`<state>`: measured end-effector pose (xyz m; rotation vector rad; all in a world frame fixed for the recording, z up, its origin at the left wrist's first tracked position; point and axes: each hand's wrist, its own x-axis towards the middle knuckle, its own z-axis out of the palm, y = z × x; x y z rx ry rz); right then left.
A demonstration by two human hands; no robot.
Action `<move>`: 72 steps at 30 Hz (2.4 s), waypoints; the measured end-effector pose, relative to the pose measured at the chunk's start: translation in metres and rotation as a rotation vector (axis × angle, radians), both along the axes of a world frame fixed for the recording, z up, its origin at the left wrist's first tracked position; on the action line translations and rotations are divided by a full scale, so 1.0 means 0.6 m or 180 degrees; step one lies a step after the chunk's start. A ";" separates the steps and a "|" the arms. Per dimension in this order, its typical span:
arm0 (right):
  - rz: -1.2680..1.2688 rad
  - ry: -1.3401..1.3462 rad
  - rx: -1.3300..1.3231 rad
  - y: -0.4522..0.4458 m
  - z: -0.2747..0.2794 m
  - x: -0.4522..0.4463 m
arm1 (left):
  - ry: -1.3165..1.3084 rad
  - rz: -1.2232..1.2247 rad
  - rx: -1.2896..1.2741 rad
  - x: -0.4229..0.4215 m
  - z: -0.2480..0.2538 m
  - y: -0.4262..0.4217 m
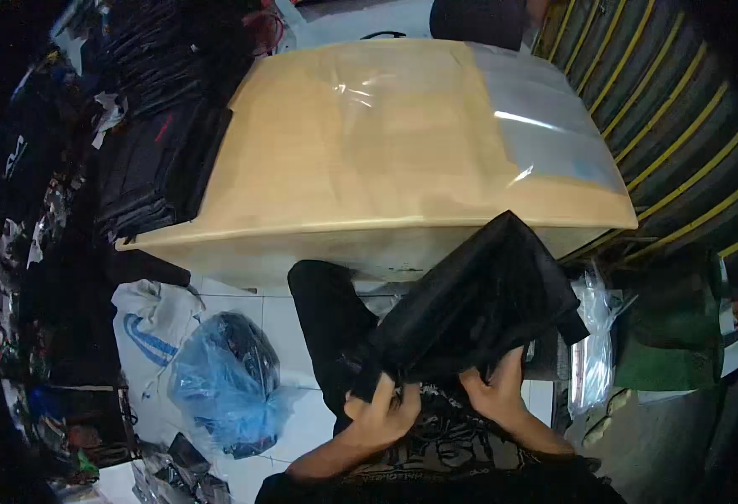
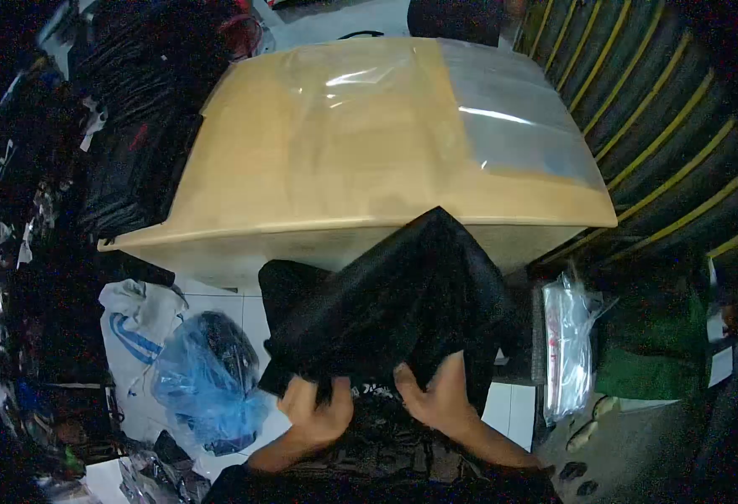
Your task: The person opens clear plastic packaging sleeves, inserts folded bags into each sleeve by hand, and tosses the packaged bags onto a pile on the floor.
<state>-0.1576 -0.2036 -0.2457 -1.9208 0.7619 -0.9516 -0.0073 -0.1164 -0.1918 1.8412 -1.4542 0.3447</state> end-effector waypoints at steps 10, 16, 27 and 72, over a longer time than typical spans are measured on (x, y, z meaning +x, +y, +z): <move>-0.1526 0.0256 -0.0147 -0.041 0.046 0.017 | 0.2815 -0.0471 -0.0137 -0.035 -0.048 -0.062; -0.0510 -0.0539 0.1264 -0.082 0.074 -0.044 | 0.4124 -0.0062 -0.0131 0.088 -0.022 -0.051; -0.0255 -0.0355 0.2417 -0.126 0.039 -0.045 | 0.4224 0.0203 -0.0594 0.109 -0.054 -0.068; 0.1696 0.1116 0.0985 -0.326 0.196 0.091 | 0.0689 -0.1164 -0.0858 0.173 0.085 -0.262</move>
